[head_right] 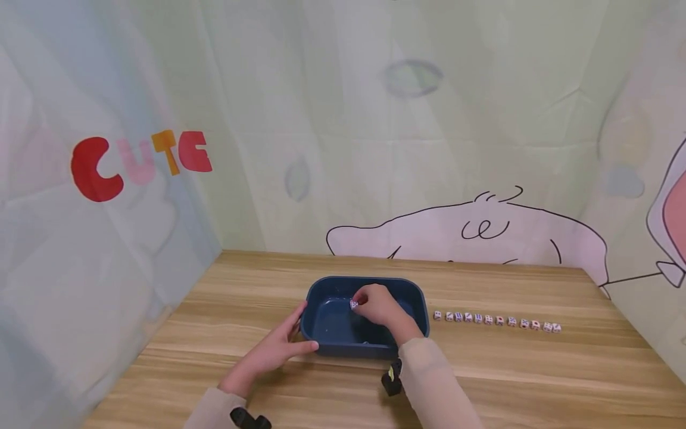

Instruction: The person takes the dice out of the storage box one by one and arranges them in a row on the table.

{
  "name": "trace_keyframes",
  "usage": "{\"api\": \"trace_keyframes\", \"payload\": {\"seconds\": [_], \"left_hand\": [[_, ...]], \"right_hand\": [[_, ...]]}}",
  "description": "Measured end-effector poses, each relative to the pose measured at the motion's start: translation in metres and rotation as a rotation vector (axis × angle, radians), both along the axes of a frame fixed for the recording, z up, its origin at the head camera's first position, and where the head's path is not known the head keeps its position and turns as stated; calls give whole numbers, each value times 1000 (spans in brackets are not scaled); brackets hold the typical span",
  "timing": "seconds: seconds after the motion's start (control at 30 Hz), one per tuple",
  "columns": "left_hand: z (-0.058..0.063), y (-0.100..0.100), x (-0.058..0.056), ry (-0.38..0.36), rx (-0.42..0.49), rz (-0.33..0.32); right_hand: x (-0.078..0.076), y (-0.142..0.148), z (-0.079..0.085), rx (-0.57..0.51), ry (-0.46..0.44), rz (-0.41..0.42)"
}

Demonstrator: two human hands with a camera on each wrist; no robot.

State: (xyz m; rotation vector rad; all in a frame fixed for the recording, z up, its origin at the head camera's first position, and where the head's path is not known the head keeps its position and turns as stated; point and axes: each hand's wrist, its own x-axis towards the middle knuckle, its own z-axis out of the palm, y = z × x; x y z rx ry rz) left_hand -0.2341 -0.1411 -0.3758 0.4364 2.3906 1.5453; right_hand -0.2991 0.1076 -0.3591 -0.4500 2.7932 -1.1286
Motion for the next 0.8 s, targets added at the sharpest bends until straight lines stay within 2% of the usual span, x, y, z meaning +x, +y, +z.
{"api": "trace_keyframes", "payload": {"seconds": [0.17, 0.37, 0.53, 0.67, 0.8], "left_hand": [[-1, 1, -1, 10, 4, -6], [-3, 0, -2, 15, 10, -10], [-3, 0, -2, 17, 15, -12], [-3, 0, -1, 22, 17, -11], [-2, 0, -1, 30, 32, -12]], "right_hand": [[11, 26, 21, -2, 73, 45], [26, 69, 47, -13, 90, 17], [37, 115, 64, -19, 146, 20], [48, 158, 71, 40, 187, -17], [57, 203, 69, 100, 203, -73]]}}
